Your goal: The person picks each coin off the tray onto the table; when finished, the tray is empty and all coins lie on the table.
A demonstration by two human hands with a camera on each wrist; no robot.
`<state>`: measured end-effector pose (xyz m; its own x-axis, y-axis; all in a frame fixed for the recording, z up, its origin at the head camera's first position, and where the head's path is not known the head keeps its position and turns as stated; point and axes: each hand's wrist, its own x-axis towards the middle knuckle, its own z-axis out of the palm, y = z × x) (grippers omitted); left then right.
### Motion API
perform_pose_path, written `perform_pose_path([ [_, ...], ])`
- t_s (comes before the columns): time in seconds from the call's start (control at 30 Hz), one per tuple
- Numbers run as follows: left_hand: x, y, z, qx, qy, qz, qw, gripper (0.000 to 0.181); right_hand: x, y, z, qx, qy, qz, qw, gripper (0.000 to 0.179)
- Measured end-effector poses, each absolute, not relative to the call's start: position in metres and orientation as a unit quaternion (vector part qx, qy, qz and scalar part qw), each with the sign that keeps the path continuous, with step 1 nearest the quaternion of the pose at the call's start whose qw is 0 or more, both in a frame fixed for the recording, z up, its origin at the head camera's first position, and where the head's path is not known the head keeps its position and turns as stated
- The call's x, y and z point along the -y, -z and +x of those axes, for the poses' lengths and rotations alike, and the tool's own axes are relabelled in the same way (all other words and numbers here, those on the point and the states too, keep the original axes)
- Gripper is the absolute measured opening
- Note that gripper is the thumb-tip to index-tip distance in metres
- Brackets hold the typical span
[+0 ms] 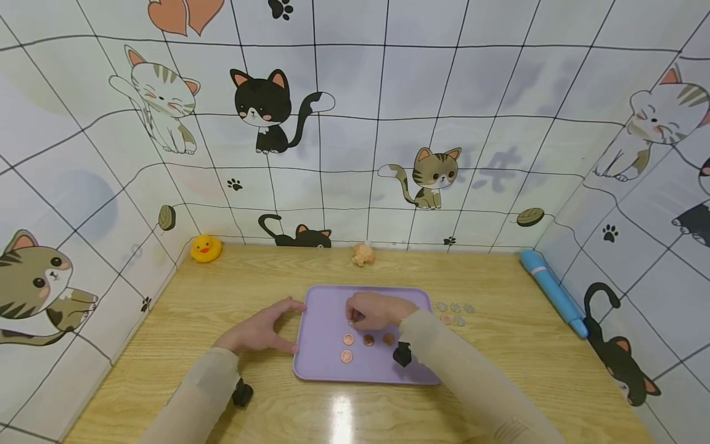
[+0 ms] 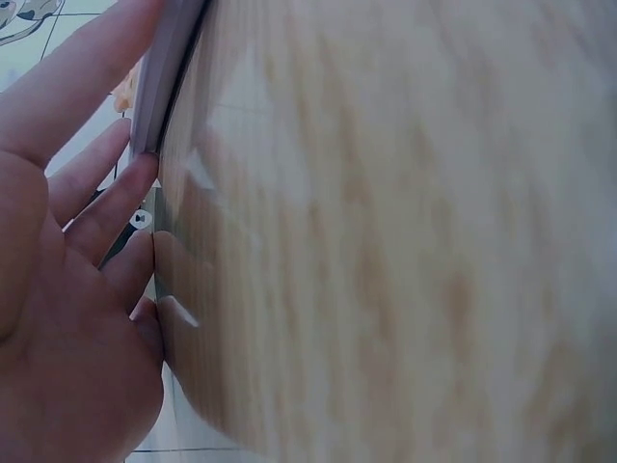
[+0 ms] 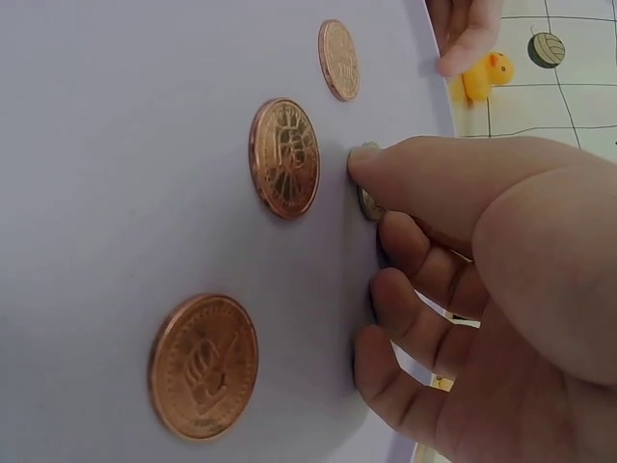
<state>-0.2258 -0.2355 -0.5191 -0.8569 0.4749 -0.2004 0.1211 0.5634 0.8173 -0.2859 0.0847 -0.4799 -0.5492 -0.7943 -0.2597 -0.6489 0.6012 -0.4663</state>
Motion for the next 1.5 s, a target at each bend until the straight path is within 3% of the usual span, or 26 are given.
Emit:
perform_pose_path([
  [1.5,0.2348,0.5205,-0.2268,-0.861,-0.435,0.164,0.207,0.086,-0.0876,0.4810,-0.2867,-0.871,0.190,-0.401,0.210,0.013],
])
